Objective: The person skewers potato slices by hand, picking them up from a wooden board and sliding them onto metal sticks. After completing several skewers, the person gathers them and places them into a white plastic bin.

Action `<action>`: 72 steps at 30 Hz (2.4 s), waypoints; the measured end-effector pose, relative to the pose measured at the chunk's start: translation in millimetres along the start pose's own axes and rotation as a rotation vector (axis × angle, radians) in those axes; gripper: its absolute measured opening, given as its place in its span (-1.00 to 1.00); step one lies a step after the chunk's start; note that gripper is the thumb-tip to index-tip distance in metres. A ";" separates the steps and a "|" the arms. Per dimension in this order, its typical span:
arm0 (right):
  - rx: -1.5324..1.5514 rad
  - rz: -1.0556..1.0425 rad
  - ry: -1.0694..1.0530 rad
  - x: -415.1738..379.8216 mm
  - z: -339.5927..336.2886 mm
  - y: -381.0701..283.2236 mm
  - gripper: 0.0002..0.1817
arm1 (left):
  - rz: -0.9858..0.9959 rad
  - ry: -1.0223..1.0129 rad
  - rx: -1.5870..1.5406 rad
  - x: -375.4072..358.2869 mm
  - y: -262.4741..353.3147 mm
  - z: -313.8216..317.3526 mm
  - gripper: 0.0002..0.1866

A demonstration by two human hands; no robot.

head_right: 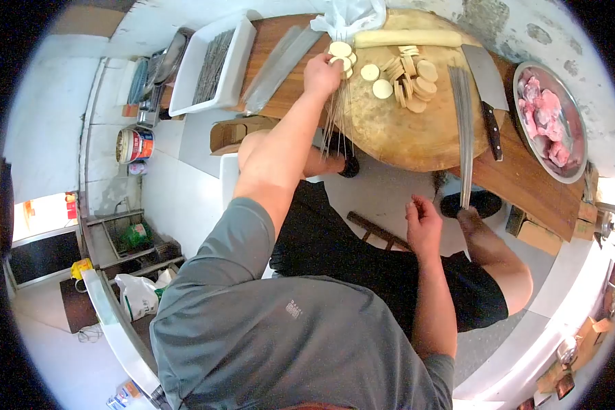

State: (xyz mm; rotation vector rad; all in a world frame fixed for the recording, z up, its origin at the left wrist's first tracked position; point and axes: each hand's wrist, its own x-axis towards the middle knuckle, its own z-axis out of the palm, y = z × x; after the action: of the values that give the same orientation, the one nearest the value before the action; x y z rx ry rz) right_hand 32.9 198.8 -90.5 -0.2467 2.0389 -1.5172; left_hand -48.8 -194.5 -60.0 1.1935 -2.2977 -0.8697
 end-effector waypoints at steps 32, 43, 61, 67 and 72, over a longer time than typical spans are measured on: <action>-0.526 -0.011 0.405 69.3 -66.5 -55.4 -0.63 | -0.021 -0.274 0.357 -116.0 29.6 -32.6 -0.51; -0.365 0.041 0.328 78.7 -77.6 -35.7 -0.56 | 0.739 -0.164 0.547 -60.4 48.2 -13.0 -0.50; -0.263 -0.006 0.334 73.4 -76.0 -28.5 -0.53 | 0.494 -0.509 0.450 -18.5 87.3 -13.2 -0.60; -0.388 -0.017 0.387 70.0 -80.1 -53.2 -0.60 | -0.061 -0.652 -0.537 -78.9 67.9 -9.3 -0.65; -0.624 -0.096 0.416 78.6 -82.6 -53.7 -0.63 | 0.162 -0.606 -0.168 -119.8 44.5 11.8 -0.64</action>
State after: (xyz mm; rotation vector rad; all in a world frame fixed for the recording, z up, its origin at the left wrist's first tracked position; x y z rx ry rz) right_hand -86.6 211.1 -52.2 -0.2871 2.8400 -0.9942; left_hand -15.6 -71.3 -46.2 0.7201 -2.6554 -1.4827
